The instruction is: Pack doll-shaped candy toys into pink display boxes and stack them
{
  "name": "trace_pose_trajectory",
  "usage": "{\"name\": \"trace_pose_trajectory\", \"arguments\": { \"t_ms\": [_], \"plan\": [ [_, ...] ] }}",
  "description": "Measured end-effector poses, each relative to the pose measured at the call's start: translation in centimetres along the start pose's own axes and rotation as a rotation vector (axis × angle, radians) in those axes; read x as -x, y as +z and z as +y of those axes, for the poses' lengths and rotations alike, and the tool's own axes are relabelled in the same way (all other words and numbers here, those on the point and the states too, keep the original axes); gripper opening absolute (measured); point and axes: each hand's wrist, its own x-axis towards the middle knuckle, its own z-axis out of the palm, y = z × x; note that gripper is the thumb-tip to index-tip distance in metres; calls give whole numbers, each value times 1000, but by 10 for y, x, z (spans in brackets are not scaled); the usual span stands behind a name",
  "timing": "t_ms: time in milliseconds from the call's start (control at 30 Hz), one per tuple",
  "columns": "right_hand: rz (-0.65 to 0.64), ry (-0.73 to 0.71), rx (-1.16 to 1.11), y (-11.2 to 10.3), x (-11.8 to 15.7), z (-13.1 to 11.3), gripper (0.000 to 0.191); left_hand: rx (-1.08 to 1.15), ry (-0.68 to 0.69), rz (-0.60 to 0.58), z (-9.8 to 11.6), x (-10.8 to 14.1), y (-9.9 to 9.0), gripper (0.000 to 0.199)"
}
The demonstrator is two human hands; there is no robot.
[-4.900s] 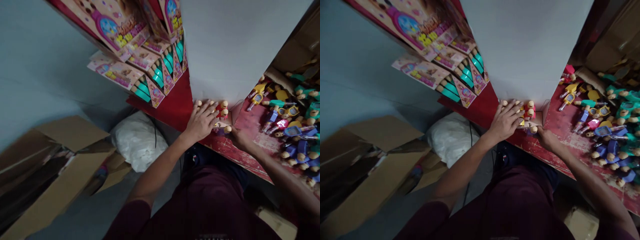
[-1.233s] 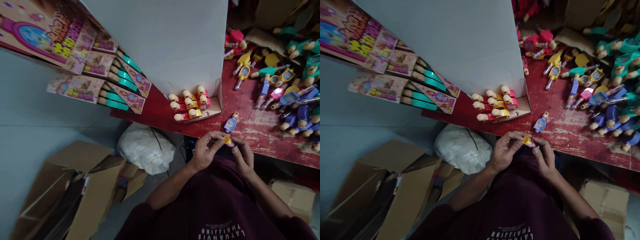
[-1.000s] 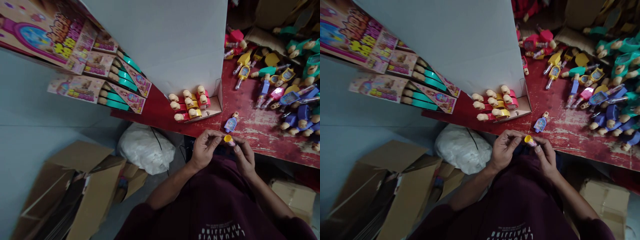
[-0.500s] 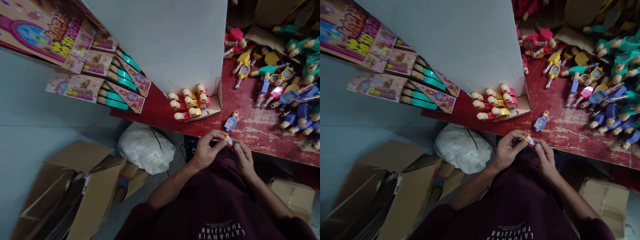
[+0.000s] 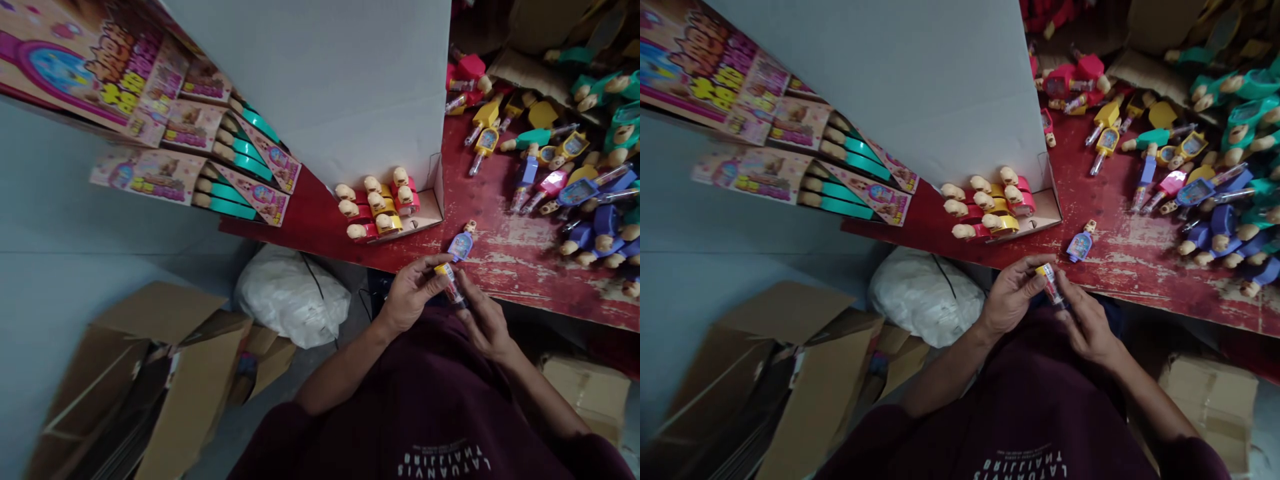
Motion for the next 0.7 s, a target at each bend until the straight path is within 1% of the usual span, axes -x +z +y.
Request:
{"name": "trace_pose_trajectory", "arguments": {
  "t_ms": [100,167,300,467,567,700],
  "plan": [
    [26,-69,51,-3,-2,-3,62,-21,-26,-11,3,3,2,48],
    [55,-98,72,-2,-2,-5,61,-29,-35,-23,4,5,4,48],
    [99,-95,69,1,0,-8,61,-32,-56,-62,5,7,3,50],
    [109,-91,37,3,1,-10,61,-39,-59,-80,2,7,1,54],
    [114,-105,45,4,1,-10,62,-31,-59,-84,0,7,0,53],
    [113,-82,80,4,2,-7,60,-26,-41,-71,-2,9,-1,50]
  ]
}}
